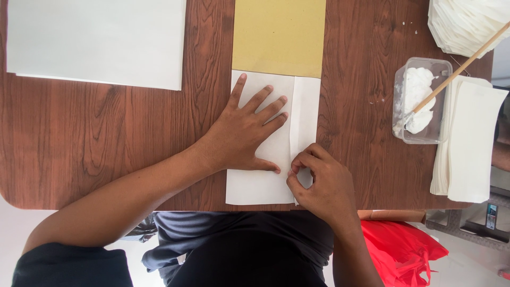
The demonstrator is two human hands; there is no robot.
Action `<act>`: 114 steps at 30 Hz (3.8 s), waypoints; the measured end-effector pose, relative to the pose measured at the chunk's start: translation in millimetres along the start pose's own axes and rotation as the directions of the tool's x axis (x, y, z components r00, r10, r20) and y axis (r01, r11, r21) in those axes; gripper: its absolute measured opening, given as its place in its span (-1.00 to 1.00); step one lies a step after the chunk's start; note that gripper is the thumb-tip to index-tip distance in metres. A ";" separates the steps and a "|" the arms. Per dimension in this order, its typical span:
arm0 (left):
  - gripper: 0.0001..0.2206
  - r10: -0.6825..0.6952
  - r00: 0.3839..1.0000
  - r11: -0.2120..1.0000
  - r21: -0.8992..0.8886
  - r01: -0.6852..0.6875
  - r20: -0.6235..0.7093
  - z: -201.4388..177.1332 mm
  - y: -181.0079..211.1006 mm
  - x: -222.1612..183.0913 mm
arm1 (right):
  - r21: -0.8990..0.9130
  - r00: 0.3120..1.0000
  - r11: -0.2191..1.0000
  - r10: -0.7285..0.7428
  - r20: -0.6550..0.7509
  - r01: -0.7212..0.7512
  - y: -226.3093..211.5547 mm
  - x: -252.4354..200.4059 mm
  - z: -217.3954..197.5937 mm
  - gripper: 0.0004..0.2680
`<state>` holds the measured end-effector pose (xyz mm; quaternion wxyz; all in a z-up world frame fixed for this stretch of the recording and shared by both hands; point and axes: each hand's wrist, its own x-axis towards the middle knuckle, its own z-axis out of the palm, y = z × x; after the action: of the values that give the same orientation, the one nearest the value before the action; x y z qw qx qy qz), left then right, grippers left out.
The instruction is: Folding and gluing paper sheets to create a paper bag
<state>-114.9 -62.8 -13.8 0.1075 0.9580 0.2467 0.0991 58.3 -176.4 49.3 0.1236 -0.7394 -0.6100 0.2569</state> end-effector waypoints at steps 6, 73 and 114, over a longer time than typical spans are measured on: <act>-0.11 -0.001 1.000 1.000 -0.002 0.001 0.012 0.4 -0.3 0.2 | -0.025 1.000 1.000 -0.001 -0.008 0.001 0.0 -0.6 1.9 -0.95; -0.10 0.146 0.982 0.988 0.074 -0.138 -0.118 5.2 -5.1 -2.2 | 0.041 0.856 0.863 -0.492 -0.162 0.504 68.0 15.4 -15.5 -0.82; -0.58 -0.064 0.970 0.979 0.174 0.106 -0.235 27.0 -20.5 38.1 | -0.319 0.871 0.824 -0.492 0.004 0.468 64.9 65.0 2.0 -0.65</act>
<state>-84.8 -30.7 -39.6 -0.0071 0.9346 0.3066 0.1800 119.8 -128.6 0.5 0.0904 -0.5817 -0.8034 0.0895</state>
